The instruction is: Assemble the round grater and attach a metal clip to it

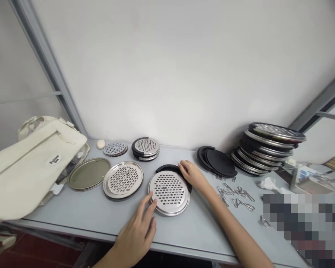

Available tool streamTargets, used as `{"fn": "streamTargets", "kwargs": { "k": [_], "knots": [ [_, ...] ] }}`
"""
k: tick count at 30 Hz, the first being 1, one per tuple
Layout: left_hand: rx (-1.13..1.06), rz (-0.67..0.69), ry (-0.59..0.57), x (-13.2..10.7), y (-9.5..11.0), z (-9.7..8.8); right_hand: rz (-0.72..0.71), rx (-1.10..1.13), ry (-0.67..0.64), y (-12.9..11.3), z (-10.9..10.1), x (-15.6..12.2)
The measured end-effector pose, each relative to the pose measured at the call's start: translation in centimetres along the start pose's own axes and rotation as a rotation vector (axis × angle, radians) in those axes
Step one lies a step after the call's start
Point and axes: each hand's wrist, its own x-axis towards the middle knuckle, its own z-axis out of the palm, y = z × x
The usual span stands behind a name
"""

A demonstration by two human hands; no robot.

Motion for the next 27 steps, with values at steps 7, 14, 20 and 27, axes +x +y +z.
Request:
{"fn": "streamTargets", "kwargs": {
  "k": [7,14,20,27],
  "knots": [
    [0.023,0.015,0.053,0.08,-0.08,0.18,-0.056,0.019,-0.042,-0.49,-0.34,-0.30],
    [0.009,0.052,0.117,0.26,-0.49,0.07,-0.041,-0.004,-0.107,-0.65,0.10,-0.46],
    [0.078,0.026,0.106,0.61,-0.32,-0.51,-0.043,0.020,-0.148,-0.78,-0.04,-0.42],
    [0.069,0.014,0.101,0.67,-0.52,-0.34,-0.074,0.048,-0.161,-1.00,-0.22,-0.61]
  ]
}}
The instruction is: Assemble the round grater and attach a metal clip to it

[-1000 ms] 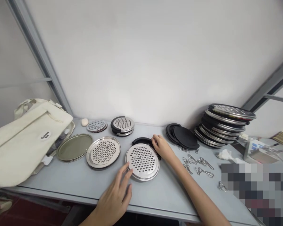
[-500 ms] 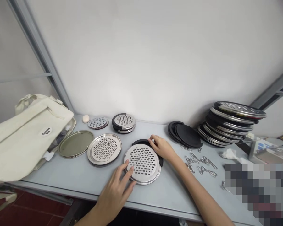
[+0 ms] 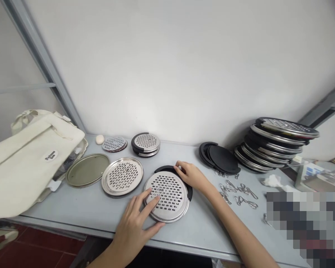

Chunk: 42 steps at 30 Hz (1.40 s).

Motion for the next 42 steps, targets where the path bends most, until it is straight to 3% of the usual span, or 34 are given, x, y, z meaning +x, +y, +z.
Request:
{"fn": "streamTargets", "kwargs": {
  "k": [8,14,29,42],
  "knots": [
    [0.062,0.113,0.100,0.1,-0.6,0.4,0.003,-0.018,-0.005,0.0,0.1,0.0],
    [0.109,0.119,0.051,0.0,-1.2,0.8,0.014,-0.005,-0.013,0.1,0.2,0.1],
    [0.201,0.176,0.099,0.0,-1.2,0.8,0.033,-0.054,-0.044,-0.3,0.1,0.0],
    [0.158,0.212,0.070,0.8,-0.8,-0.5,0.077,0.020,-0.184,-0.4,-0.4,0.3]
  ]
}}
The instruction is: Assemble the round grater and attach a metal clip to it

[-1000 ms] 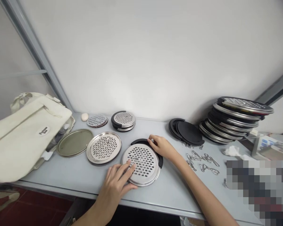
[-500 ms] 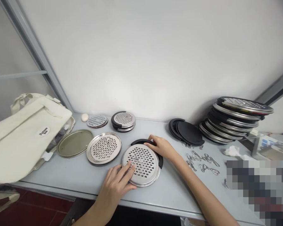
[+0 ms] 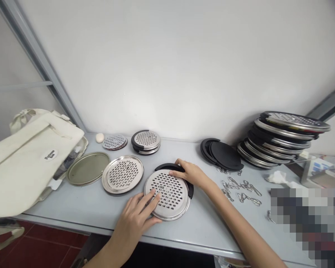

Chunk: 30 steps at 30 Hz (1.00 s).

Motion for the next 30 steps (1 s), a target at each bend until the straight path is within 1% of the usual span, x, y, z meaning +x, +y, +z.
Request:
{"fn": "streamTargets", "kwargs": {
  "k": [3,5,9,14,16,18,20,23,27,30],
  "knots": [
    [0.012,-0.009,-0.015,0.2,0.1,0.0,-0.014,0.016,-0.022,0.0,0.0,-0.1],
    [0.029,-0.006,-0.005,0.3,0.2,0.0,-0.034,0.015,-0.024,0.0,0.0,-0.2],
    [0.032,-0.005,0.014,0.5,0.4,0.1,-0.083,0.010,0.017,0.3,0.4,-0.1],
    [0.010,0.007,0.016,0.4,0.3,-0.1,-0.095,0.057,0.042,0.8,0.8,0.1],
    [0.016,0.014,0.007,0.4,0.1,-0.3,-0.098,0.062,0.089,0.9,0.6,0.0],
    [0.019,0.016,-0.009,0.4,-0.1,-0.6,-0.106,0.053,0.168,0.8,0.3,-0.1],
    [0.015,0.016,-0.023,0.4,-0.3,-0.8,-0.144,0.046,0.238,0.6,-0.2,-0.3],
    [0.003,0.003,-0.036,0.4,-0.3,-1.0,-0.208,0.057,0.281,0.3,-0.9,-0.5],
    [0.009,-0.009,-0.037,0.4,-0.2,-1.1,-0.237,0.048,0.273,-0.1,-1.3,-0.8],
    [0.027,0.004,-0.019,0.5,-0.2,-1.3,-0.250,0.020,0.241,-0.4,-1.1,-0.9]
  ]
}}
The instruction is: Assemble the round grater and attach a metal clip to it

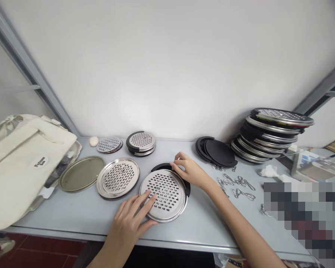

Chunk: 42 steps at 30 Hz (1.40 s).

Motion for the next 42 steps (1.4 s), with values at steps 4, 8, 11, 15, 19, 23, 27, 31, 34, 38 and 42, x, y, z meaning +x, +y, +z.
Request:
{"fn": "streamTargets", "kwargs": {
  "k": [4,8,11,15,19,23,27,31,34,38,42],
  "knots": [
    [0.013,0.017,0.019,0.2,-0.2,-0.5,0.005,-0.011,-0.031,0.0,0.6,0.0],
    [-0.021,0.011,0.011,0.2,-0.5,-0.5,0.042,0.058,-0.041,0.0,0.8,0.2],
    [-0.048,0.015,0.012,-0.1,-0.7,0.0,0.065,0.130,-0.051,0.1,0.6,0.4],
    [-0.084,0.015,-0.007,-0.4,-0.9,0.5,0.124,0.244,-0.083,0.6,0.4,0.5],
    [-0.097,0.005,-0.038,-0.6,-1.0,0.6,0.156,0.334,-0.093,1.0,0.3,0.4],
    [-0.090,0.012,-0.027,-0.8,-1.1,0.5,0.148,0.364,-0.086,0.7,0.1,0.4],
    [-0.090,0.012,-0.035,-0.9,-1.1,0.4,0.162,0.391,-0.109,0.2,-0.1,0.5],
    [-0.091,-0.003,-0.064,-0.9,-1.1,0.4,0.161,0.396,-0.172,0.3,-0.1,0.5],
    [-0.069,-0.003,-0.071,-0.9,-1.0,0.4,0.124,0.376,-0.222,0.5,0.1,0.4],
    [-0.039,0.004,-0.069,-0.9,-0.9,0.4,0.099,0.365,-0.221,0.8,0.4,0.3],
    [-0.034,0.015,-0.115,-0.8,-1.0,0.3,0.080,0.378,-0.222,0.9,0.5,0.3]
  ]
}}
